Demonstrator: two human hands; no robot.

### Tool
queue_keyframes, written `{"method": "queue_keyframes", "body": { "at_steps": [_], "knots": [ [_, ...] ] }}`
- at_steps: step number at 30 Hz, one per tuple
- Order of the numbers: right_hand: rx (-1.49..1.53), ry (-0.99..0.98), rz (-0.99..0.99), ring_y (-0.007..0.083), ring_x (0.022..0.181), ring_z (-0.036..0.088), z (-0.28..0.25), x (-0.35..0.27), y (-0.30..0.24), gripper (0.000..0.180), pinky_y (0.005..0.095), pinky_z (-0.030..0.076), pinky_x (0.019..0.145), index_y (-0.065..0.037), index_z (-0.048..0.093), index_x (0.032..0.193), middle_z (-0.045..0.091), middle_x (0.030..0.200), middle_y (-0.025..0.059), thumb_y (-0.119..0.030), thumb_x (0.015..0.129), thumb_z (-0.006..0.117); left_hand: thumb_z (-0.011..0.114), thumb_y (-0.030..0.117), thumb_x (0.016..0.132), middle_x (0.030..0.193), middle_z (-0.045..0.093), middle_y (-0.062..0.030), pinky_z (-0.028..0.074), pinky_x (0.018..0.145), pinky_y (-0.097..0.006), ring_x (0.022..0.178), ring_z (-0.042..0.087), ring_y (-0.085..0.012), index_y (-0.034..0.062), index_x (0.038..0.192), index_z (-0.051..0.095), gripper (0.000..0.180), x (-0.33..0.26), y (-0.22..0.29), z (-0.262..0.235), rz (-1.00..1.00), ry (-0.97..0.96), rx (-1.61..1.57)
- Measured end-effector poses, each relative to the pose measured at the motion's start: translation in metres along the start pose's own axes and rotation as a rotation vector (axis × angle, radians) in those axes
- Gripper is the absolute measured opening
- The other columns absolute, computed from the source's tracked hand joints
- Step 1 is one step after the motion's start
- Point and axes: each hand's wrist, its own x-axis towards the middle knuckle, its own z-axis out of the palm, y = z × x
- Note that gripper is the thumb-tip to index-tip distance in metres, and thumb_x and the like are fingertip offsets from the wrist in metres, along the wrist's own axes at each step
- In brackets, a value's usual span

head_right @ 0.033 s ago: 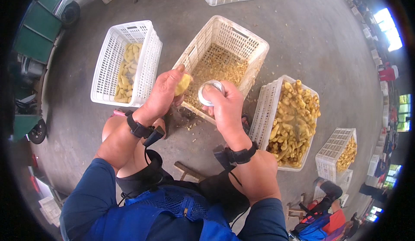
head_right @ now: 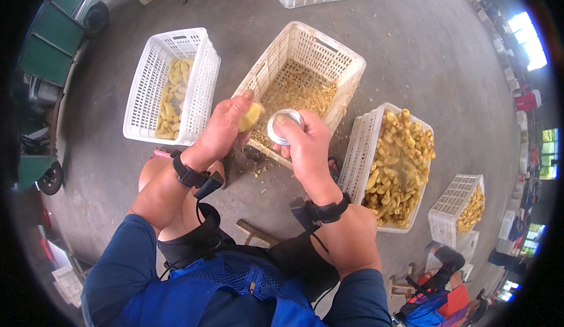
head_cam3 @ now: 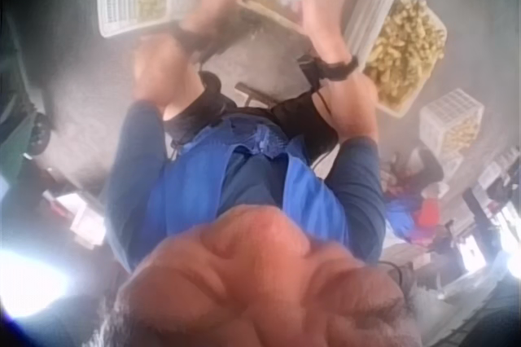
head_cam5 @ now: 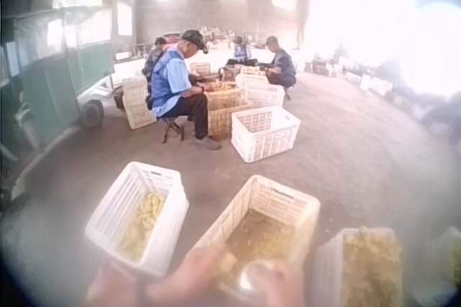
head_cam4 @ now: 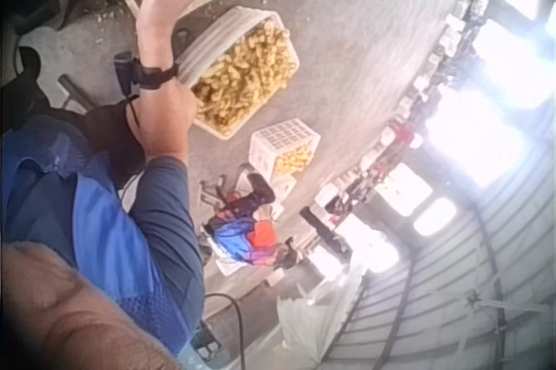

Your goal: The person peels ginger using a metal ring tool, placing the peeled ginger into a crate and the scraps into a separate basket.

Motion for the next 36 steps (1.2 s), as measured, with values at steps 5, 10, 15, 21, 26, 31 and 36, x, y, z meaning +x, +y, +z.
{"method": "queue_keyframes", "body": {
  "at_steps": [5,10,15,21,26,31,36],
  "knots": [
    [0.175,-0.059,-0.031,0.0121,0.051,0.060,0.011,0.001,0.009,0.013,0.0238,0.041,0.045,-0.002,0.067,0.090,0.069,0.074,0.0073,-0.012,0.099,0.069,0.048,0.052,0.112,0.068,0.056,0.0025,0.040,0.047,-0.025,0.052,0.048,-0.0069,0.0062,0.093,0.067,0.053,-0.007,-0.001,0.009,-0.061,-0.085,0.031],
    [0.012,-0.028,0.046,0.0089,0.054,0.060,-0.002,0.002,0.003,0.014,0.0221,0.043,0.046,-0.002,0.067,0.095,0.069,0.077,0.0058,-0.015,0.099,0.071,0.047,0.052,0.112,0.067,0.056,0.0012,0.039,0.046,-0.025,0.050,0.047,-0.0082,0.0037,0.100,0.069,0.055,-0.002,0.006,-0.003,-0.078,-0.071,-0.050],
    [0.128,-0.028,-0.056,0.0093,0.055,0.060,-0.001,0.003,0.007,0.014,0.0218,0.042,0.046,-0.003,0.068,0.094,0.070,0.078,0.0061,-0.015,0.099,0.071,0.045,0.052,0.112,0.067,0.056,0.0005,0.040,0.046,-0.025,0.050,0.048,-0.0087,0.0021,0.106,0.070,0.056,0.000,-0.004,-0.008,-0.040,-0.070,-0.031],
    [0.161,-0.092,-0.044,0.0095,0.055,0.060,0.009,0.006,0.017,0.013,0.0222,0.043,0.046,-0.003,0.067,0.095,0.070,0.080,0.0071,-0.014,0.100,0.071,0.049,0.050,0.111,0.070,0.058,0.0004,0.041,0.045,-0.026,0.051,0.050,-0.0086,0.0032,0.104,0.069,0.051,-0.001,-0.006,-0.001,-0.063,-0.100,-0.002],
    [0.039,0.024,-0.048,0.0092,0.054,0.058,-0.002,0.009,0.008,0.013,0.0234,0.044,0.047,-0.002,0.066,0.095,0.069,0.079,0.0071,-0.013,0.100,0.070,0.047,0.049,0.112,0.067,0.054,0.0004,0.040,0.046,-0.026,0.049,0.046,-0.0090,0.0011,0.107,0.070,0.054,-0.002,0.009,-0.003,-0.094,-0.061,-0.103],
    [0.096,-0.002,-0.106,0.0089,0.054,0.057,0.000,0.008,0.010,0.014,0.0236,0.045,0.049,-0.003,0.066,0.093,0.068,0.078,0.0065,-0.014,0.101,0.070,0.048,0.048,0.112,0.066,0.053,0.0006,0.038,0.046,-0.026,0.049,0.044,-0.0094,0.0028,0.100,0.068,0.051,-0.002,0.008,-0.001,-0.100,-0.057,-0.099],
    [0.094,-0.106,-0.078,0.0089,0.054,0.057,0.010,0.003,0.012,0.015,0.0239,0.046,0.050,-0.004,0.065,0.095,0.068,0.079,0.0058,-0.017,0.102,0.071,0.049,0.050,0.112,0.066,0.054,0.0005,0.038,0.046,-0.026,0.049,0.046,-0.0097,0.0057,0.095,0.066,0.050,-0.001,0.003,0.000,-0.078,-0.062,-0.074]
  ]
}}
